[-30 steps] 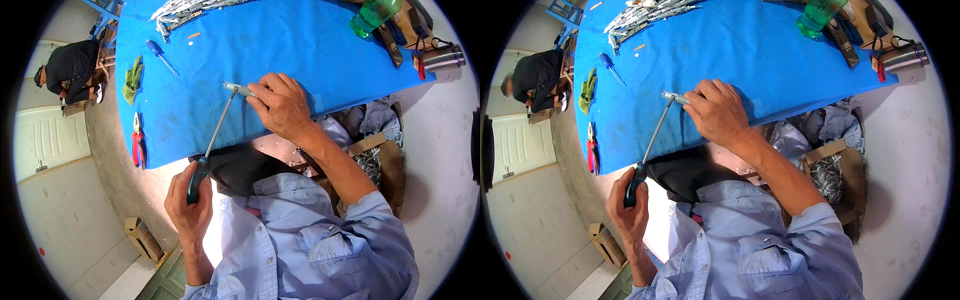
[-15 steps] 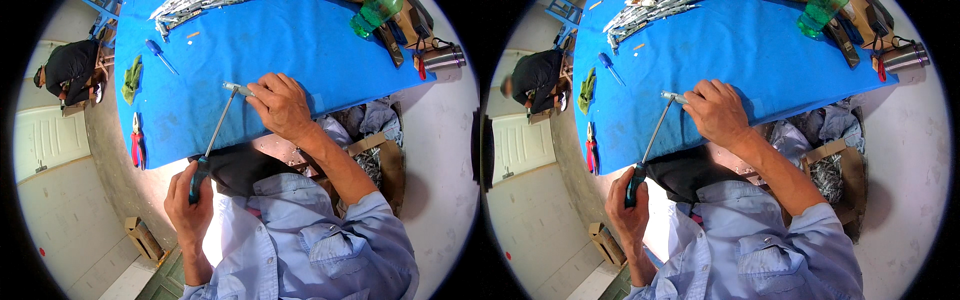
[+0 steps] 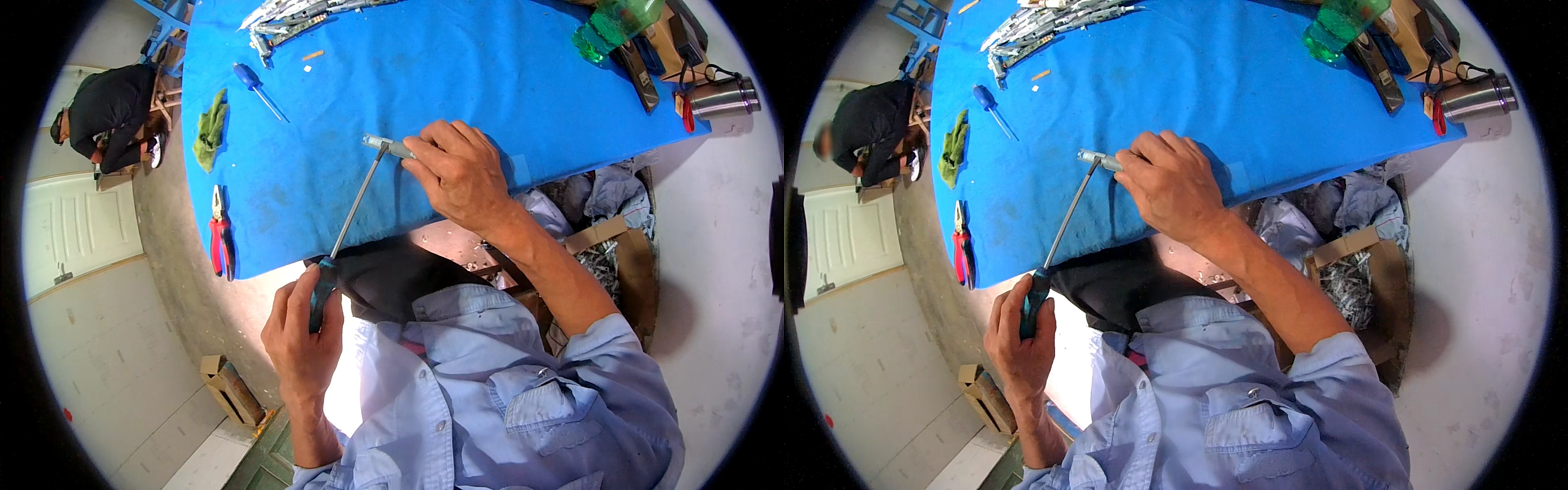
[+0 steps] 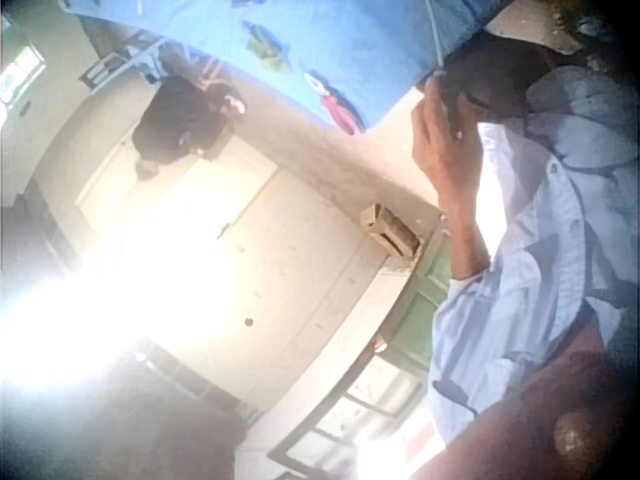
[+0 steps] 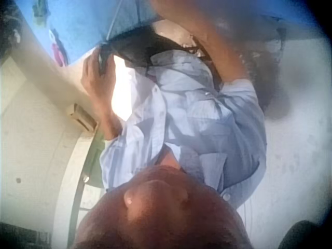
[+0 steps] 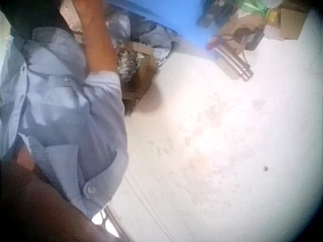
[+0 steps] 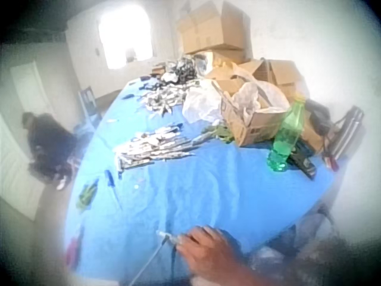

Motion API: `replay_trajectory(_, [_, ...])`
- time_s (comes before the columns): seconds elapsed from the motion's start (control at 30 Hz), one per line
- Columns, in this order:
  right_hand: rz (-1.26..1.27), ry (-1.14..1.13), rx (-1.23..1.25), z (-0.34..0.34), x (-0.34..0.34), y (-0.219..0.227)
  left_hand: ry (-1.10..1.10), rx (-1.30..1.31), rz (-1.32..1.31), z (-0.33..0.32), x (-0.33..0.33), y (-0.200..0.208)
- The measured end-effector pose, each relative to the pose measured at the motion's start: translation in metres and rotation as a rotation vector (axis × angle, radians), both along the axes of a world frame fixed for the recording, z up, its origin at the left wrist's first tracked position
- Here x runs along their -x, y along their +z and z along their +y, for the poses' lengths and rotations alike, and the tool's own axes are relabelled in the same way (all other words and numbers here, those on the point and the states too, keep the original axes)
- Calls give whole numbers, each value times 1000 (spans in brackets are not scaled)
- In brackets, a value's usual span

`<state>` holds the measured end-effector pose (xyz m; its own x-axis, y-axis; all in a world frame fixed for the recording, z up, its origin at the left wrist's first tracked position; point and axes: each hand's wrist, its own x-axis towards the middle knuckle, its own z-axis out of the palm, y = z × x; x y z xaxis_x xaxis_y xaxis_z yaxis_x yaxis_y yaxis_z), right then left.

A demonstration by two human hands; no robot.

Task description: The person sits at a table covered with a blue cloth and uses a screwdriver to manipulate small mechanical parts. They also use pliers to adjust components and handle various small metal pieces, assembling them into a larger unit.

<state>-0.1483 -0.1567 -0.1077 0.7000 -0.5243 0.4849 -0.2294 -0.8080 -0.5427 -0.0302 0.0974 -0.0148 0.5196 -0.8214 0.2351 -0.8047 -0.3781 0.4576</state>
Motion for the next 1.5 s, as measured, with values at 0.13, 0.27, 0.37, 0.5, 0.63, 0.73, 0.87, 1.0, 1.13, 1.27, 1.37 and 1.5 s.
replay_trajectory(0.13, [2,3,10,0,-1,0,-22,14,8,0,-5,-2])
replay_trajectory(0.27, [18,13,14,-2,-1,1,-6,-15,34,0,-6,-2])
replay_trajectory(0.37, [17,20,11,-2,-1,-1,7,-69,49,0,-5,0])
replay_trajectory(0.5, [24,37,9,-2,-1,1,-14,-67,43,-1,-10,-2])
replay_trajectory(0.63, [21,54,3,-2,-2,0,-15,-38,95,1,-18,-2])
replay_trajectory(0.73, [48,60,-1,-1,-1,5,-16,-23,181,5,-26,-3])
replay_trajectory(0.87, [48,68,10,1,0,5,99,-26,409,5,-25,3])
replay_trajectory(1.0, [30,76,21,0,0,4,196,23,694,6,-28,-4])
replay_trajectory(1.13, [11,65,32,0,0,1,220,88,905,8,-29,-7])
replay_trajectory(1.27, [8,63,48,0,1,0,268,98,1095,9,-30,-5])
replay_trajectory(1.37, [-10,67,34,1,1,-2,180,101,829,14,-22,-11])
replay_trajectory(1.5, [-4,56,19,1,2,-3,115,-43,290,6,-3,5])
